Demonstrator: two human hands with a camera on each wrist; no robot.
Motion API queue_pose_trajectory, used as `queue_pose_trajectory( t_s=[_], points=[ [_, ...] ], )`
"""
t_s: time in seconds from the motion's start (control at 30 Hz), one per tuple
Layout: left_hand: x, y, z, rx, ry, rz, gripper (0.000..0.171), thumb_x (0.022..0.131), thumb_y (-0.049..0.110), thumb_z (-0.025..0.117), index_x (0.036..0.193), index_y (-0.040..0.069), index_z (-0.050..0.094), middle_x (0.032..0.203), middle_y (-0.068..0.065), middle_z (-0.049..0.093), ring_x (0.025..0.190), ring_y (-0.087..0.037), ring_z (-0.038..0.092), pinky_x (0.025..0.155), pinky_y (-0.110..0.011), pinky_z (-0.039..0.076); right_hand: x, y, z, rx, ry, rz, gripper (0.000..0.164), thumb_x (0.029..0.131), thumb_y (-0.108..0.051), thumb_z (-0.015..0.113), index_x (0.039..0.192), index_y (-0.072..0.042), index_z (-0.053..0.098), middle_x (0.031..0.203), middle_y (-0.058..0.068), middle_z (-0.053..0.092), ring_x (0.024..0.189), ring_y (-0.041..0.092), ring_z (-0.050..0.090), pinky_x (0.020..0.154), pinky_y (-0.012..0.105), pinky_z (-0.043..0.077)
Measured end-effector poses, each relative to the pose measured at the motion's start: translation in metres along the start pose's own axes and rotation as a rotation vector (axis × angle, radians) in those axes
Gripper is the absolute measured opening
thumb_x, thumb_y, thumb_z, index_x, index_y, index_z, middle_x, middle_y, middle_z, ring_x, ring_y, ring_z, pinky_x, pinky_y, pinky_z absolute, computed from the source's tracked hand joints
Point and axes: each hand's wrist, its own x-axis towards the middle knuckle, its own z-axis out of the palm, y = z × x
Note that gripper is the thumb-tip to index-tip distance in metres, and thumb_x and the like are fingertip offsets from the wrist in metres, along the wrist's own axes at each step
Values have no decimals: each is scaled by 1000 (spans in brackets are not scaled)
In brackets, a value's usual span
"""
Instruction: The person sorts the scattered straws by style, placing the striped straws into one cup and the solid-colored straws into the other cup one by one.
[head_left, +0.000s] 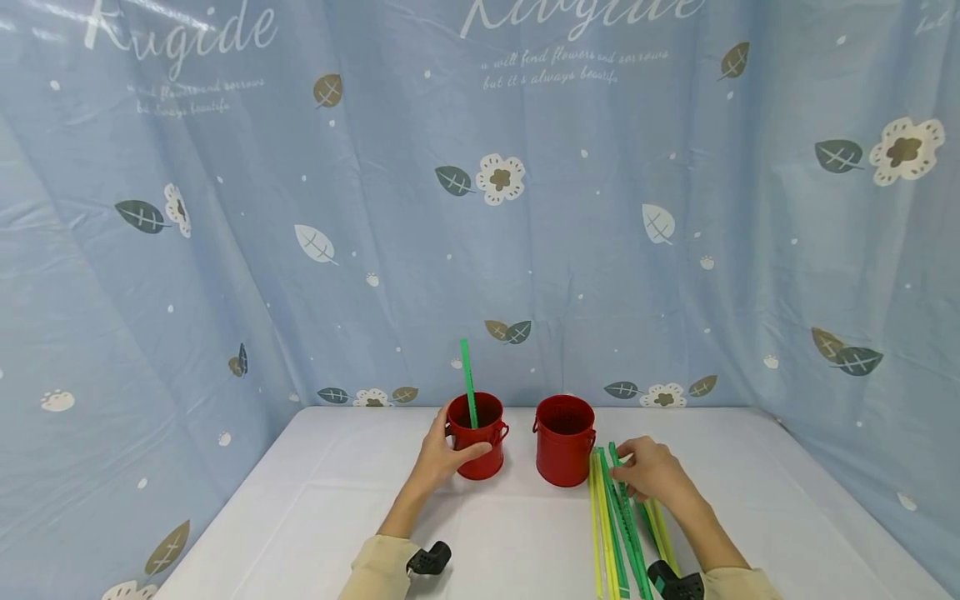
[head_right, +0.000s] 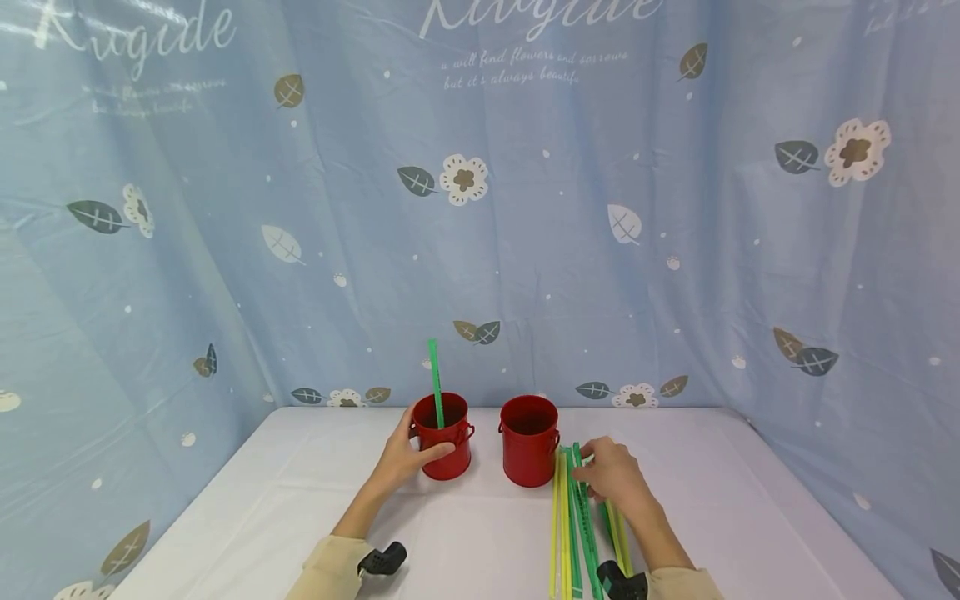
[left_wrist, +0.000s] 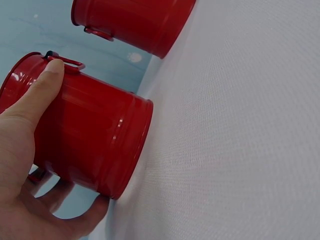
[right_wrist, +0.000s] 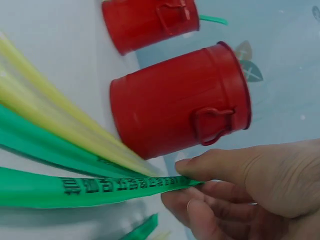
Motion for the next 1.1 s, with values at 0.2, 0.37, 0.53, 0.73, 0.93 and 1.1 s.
queue_pose_trajectory(
  t_s=[0.2,0.37,0.53,0.73,0.93,1.1],
  points=[
    [0,-1,1,-2,3,-6,87,79,30,83,149,18,34,144,-4,48,127,-28,49,96,-46,53,-1,-8,-7,2,47,-16,41,87,-12,72,120,10,61,80,7,71,53,18,63,53,31,57],
    [0,-1,1,-7,2,-14,86,79,31,83,149,20,34,145,-4,48,128,-29,48,96,-47,53,-1,-12,-11,12,89,-27,38,87,-13,73,117,8,63,82,9,72,54,15,64,56,32,58],
    [0,-2,1,-11,7,-13,85,79,30,83,148,21,35,144,-3,48,128,-30,48,96,-48,53,-3,-16,-15,32,139,-54,37,86,-15,74,114,7,63,86,12,74,58,13,66,57,33,59],
    [0,-2,0,-29,16,-3,84,78,26,84,148,21,37,143,-4,49,126,-32,49,95,-52,52,-5,-19,-18,27,204,-106,35,87,-19,74,112,4,65,90,15,74,61,16,68,56,31,59],
    [0,-1,0,-17,11,-15,85,78,28,84,148,22,36,143,-3,49,127,-29,49,96,-49,52,-6,-23,-22,5,260,-139,34,89,-22,73,113,1,65,96,19,73,61,14,68,53,25,56],
    [0,-1,0,-11,7,-12,86,78,30,83,149,21,35,143,-4,49,127,-29,49,96,-48,52,-10,-27,-25,11,313,-176,35,90,-24,71,115,-1,65,98,20,73,63,18,70,51,23,55]
  ],
)
